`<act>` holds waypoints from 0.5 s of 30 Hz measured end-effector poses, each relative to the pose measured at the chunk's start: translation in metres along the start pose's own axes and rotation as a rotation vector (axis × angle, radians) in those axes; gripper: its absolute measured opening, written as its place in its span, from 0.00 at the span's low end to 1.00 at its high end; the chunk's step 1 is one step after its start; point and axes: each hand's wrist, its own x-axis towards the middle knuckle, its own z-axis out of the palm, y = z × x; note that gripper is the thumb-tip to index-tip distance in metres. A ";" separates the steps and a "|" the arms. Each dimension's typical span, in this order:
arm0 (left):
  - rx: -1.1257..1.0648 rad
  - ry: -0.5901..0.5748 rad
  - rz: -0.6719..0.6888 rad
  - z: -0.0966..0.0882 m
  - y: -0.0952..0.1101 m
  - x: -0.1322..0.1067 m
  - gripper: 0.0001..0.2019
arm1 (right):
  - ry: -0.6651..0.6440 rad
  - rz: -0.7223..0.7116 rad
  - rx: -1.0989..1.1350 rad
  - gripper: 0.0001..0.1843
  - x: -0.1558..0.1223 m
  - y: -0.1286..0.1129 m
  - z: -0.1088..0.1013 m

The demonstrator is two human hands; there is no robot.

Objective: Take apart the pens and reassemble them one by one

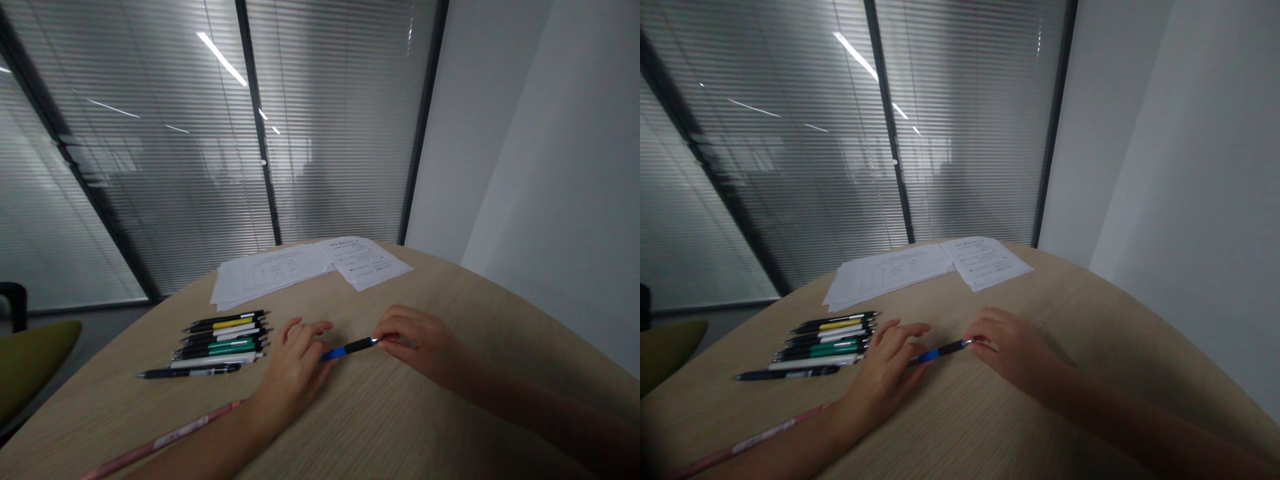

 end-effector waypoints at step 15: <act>-0.016 0.042 0.028 0.000 0.000 -0.001 0.03 | -0.153 0.224 -0.170 0.12 -0.003 0.000 0.011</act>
